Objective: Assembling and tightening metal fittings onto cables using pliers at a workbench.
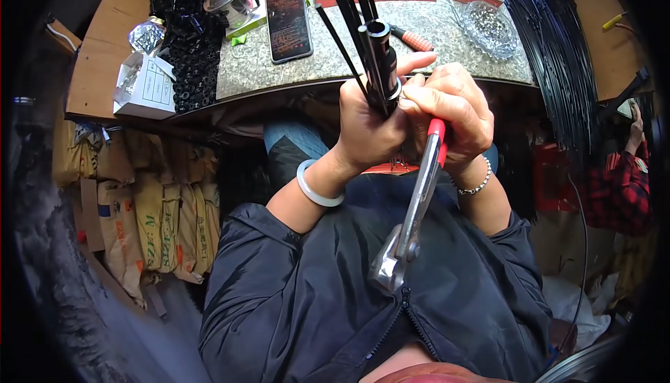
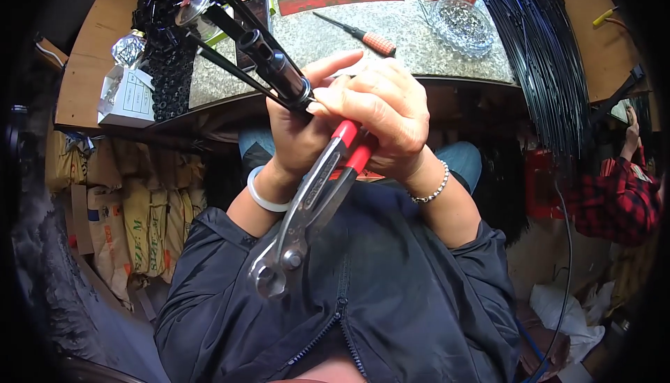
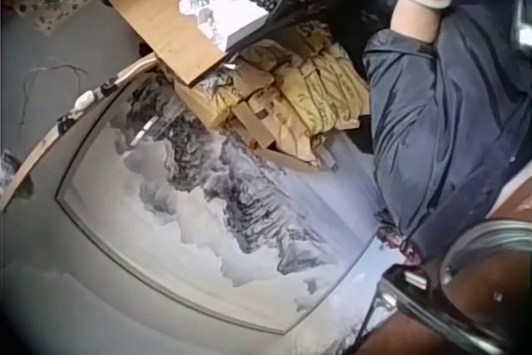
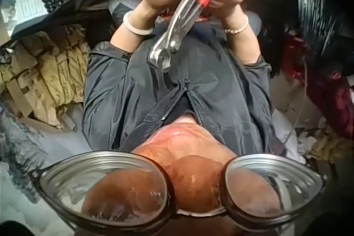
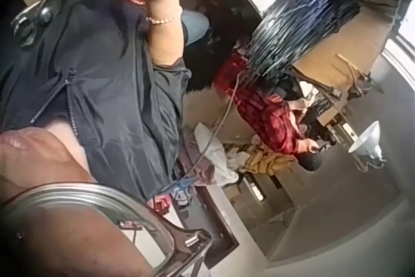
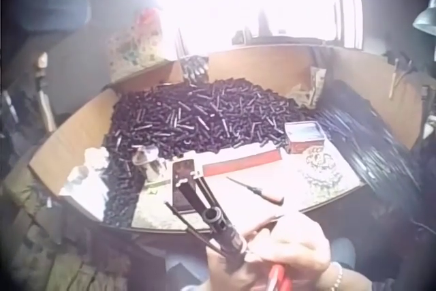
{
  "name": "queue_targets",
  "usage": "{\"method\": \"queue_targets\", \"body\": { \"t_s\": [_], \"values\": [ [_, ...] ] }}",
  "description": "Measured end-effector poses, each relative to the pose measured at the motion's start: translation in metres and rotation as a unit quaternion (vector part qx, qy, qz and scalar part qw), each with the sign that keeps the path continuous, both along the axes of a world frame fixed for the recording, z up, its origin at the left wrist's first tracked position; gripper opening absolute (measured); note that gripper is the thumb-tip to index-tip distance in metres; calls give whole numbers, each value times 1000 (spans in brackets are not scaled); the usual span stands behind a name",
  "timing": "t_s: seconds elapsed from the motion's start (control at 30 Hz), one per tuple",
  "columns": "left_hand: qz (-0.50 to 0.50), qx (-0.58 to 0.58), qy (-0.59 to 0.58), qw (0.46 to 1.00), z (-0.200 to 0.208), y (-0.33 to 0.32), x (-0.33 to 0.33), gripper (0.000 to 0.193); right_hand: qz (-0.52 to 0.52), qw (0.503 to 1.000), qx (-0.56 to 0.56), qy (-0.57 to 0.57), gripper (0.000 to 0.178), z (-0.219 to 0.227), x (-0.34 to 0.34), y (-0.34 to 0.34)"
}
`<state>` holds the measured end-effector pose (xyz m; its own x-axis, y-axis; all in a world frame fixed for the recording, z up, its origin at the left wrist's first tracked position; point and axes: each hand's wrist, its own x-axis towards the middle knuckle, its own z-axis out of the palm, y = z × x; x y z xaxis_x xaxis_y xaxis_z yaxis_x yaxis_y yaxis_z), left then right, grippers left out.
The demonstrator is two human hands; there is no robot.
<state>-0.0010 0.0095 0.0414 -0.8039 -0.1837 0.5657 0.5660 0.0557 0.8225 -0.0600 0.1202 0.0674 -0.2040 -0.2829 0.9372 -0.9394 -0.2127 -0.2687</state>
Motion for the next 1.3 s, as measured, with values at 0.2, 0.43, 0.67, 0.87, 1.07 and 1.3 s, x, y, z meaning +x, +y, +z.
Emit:
{"method": "queue_targets", "body": {
  "t_s": [0.2, 0.43, 0.67, 0.87, 1.07, 1.3],
  "values": [
    [8, 3, 24, 1000, 1, 1, -2, 41, -8, 999, 39, -11, 16, 6, -1, 3],
    [74, -6, 39, 996, -5, -5, -7, 23, 47, 927, 218, -302, 30, 38, -1, 12],
    [31, 191, -75, 978, 15, -17, -3, 21, 156, 768, 446, -432, 37, 62, -4, 69],
    [4, 131, -95, 987, 14, -15, -3, 28, 156, 698, 531, -454, 40, 60, -2, 73],
    [-1, 129, -89, 988, 9, -15, -5, 31, 141, 699, 562, -419, 36, 80, -8, 73],
    [130, -55, 8, 990, 10, -16, -9, 21, 93, 560, 613, -550, 30, 91, -4, 66]
  ]
}}
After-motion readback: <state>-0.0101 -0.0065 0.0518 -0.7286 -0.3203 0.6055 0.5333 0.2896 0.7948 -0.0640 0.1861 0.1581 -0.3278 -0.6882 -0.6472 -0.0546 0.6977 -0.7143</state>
